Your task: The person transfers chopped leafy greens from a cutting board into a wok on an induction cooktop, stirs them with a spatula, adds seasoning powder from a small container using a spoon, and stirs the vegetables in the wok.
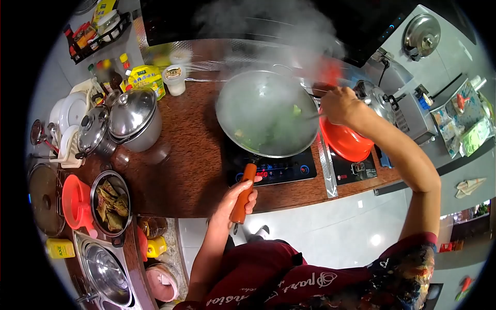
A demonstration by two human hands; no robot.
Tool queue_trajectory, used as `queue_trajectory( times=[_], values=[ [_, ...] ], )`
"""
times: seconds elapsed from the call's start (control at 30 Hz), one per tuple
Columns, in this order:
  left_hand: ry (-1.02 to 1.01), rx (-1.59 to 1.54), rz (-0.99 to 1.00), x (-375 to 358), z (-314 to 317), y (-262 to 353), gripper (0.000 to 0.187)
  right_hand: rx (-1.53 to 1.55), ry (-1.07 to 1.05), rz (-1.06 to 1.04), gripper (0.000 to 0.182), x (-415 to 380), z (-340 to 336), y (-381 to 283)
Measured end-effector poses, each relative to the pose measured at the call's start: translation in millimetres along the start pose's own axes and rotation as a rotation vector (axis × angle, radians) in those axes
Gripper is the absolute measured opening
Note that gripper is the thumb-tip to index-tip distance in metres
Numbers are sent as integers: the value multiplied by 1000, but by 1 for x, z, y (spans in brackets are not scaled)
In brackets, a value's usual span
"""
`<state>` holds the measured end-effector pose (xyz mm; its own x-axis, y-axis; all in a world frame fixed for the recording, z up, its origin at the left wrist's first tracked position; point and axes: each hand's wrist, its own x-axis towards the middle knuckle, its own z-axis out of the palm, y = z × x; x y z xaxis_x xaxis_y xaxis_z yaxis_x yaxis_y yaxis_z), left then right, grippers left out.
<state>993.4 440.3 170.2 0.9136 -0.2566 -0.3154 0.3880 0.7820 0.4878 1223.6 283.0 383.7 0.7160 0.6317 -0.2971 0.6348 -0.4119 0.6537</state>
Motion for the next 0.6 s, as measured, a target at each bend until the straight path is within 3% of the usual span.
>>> queue_trajectory(
  times=[0.2,0.33,0.43,0.6],
  values=[
    [38,24,5,-4,8,3,49,22,257,112,16,63,39,6],
    [43,21,8,-2,8,1,50,-181,655,46,27,60,48,-13],
    [38,18,4,-2,9,1,51,-162,782,-145,32,40,43,-22],
    [36,25,-1,-3,6,3,52,-213,678,-271,43,-20,27,8]
  ],
)
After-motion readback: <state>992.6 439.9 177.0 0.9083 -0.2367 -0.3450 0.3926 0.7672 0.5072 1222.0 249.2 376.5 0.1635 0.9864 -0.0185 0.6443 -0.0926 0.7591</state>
